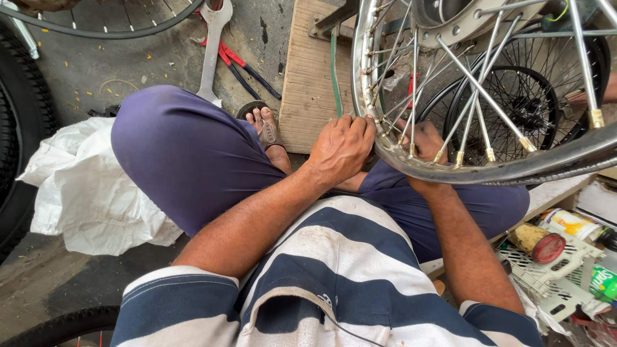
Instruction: The person sits on the floor with a motorcycle wheel across their lap and uses a small spoke wrench to tighten and adjust spoke nipples around the rim, spinning the wheel to check it and continuing spoke adjustments around the rim.
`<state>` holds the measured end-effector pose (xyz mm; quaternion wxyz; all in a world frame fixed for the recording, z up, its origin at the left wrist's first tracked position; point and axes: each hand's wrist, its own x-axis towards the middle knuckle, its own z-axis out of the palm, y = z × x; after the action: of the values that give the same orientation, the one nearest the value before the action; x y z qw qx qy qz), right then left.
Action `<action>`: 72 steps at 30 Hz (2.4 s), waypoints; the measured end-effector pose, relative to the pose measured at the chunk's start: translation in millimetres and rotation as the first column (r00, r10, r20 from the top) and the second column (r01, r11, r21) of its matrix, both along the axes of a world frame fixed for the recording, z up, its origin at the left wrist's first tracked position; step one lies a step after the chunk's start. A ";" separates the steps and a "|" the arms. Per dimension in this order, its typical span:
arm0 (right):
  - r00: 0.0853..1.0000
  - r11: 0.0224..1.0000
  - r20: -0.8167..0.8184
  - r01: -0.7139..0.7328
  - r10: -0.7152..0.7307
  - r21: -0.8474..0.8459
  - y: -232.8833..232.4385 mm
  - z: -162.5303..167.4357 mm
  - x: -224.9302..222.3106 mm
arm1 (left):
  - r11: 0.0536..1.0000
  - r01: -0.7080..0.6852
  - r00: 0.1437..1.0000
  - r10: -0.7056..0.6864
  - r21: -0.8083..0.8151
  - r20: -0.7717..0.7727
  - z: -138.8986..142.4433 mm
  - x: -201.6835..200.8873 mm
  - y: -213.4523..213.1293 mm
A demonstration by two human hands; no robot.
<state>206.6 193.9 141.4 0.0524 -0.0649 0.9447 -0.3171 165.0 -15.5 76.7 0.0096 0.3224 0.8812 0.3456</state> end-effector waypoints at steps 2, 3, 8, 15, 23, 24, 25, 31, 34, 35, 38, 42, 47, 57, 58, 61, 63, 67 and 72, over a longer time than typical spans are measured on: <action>0.859 0.852 0.440 0.420 -0.262 -0.313 3.1 -2.8 0.2 | 1.000 0.003 1.000 -0.003 -0.007 -0.031 1.9 -1.0 -1.1; 0.696 0.682 0.655 0.634 -0.295 -0.366 4.6 -3.6 0.1 | 1.000 0.008 0.999 -0.007 0.005 -0.033 2.9 -0.5 -1.6; 0.708 0.764 0.614 0.594 -0.349 -0.252 7.6 -6.2 -14.2 | 0.996 0.028 0.996 -0.020 0.089 -0.083 7.0 -0.7 -4.1; 0.767 0.885 0.493 0.465 -0.411 0.015 -0.6 -18.4 -35.0 | 0.993 0.098 0.994 -0.095 0.059 -0.052 10.2 -10.7 1.1; 0.941 0.946 0.120 0.323 -0.317 -0.030 17.8 -60.5 -28.0 | 0.979 0.199 0.980 -0.199 -0.053 0.005 9.4 -16.0 19.8; 0.955 0.952 0.040 0.296 -0.294 -0.070 19.1 -68.3 -28.1 | 0.979 0.198 0.980 -0.198 -0.052 0.011 8.0 -16.7 19.9; 0.946 0.940 0.058 0.323 -0.318 -0.107 19.9 -75.3 -28.5 | 0.978 0.202 0.979 -0.201 -0.049 0.017 7.9 -17.0 20.8; 0.941 0.944 0.096 0.329 -0.326 -0.013 18.1 -85.1 -34.7 | 0.981 0.192 0.977 -0.190 -0.009 0.097 20.0 -33.8 10.0; 0.888 0.916 0.268 0.398 -0.373 -0.045 16.0 -69.9 -36.4 | 0.980 0.129 0.907 -0.177 0.148 0.382 37.3 -37.4 -7.7; 0.887 0.922 0.296 0.384 -0.355 -0.045 15.3 -65.0 -37.5 | 0.975 0.100 0.851 -0.187 0.198 0.491 42.6 -38.7 -11.6; 0.859 0.896 0.419 0.400 -0.294 -0.192 15.4 -54.9 -40.5 | 0.866 -0.301 0.635 -0.129 0.398 0.761 56.7 -35.7 1.2; 0.901 0.950 0.393 0.265 -0.182 -0.167 22.8 -61.4 -46.3 | 0.852 -0.399 0.632 -0.013 0.339 0.775 54.6 -33.0 38.3; 0.825 0.869 0.448 0.460 -0.343 -0.182 24.8 -93.0 -51.5 | 0.899 -0.360 0.638 0.042 0.250 0.769 34.0 -31.1 48.5; 0.899 0.897 0.085 0.436 -0.430 -0.076 12.2 -102.2 -52.2 | 0.888 -0.423 0.558 0.097 0.182 0.824 40.7 -46.6 41.0; 0.872 0.870 0.084 0.488 -0.482 -0.077 13.0 -106.0 -52.4 | 0.888 -0.427 0.551 0.106 0.170 0.828 43.1 -47.7 40.2; 0.808 0.805 0.103 0.588 -0.580 -0.076 16.4 -123.7 -52.8 | 0.892 -0.413 0.549 0.085 0.181 0.831 47.7 -46.5 37.8; 0.801 0.801 0.127 0.595 -0.584 -0.069 20.0 -134.0 -53.2 | 0.891 -0.411 0.552 0.077 0.191 0.830 46.6 -46.7 36.3; 0.817 0.774 0.096 0.571 -0.568 -0.275 23.7 -145.4 -56.6 | 0.877 -0.436 0.577 0.099 0.203 0.811 41.9 -47.8 38.4; 0.805 0.768 0.069 0.585 -0.590 -0.260 21.4 -148.1 -63.0 | 0.879 -0.438 0.583 0.119 0.188 0.804 41.0 -46.3 41.5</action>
<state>143.6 215.3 -6.7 -0.0663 0.2245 0.8660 -0.4419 118.7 26.1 117.7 0.2698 -0.0066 0.7495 0.6045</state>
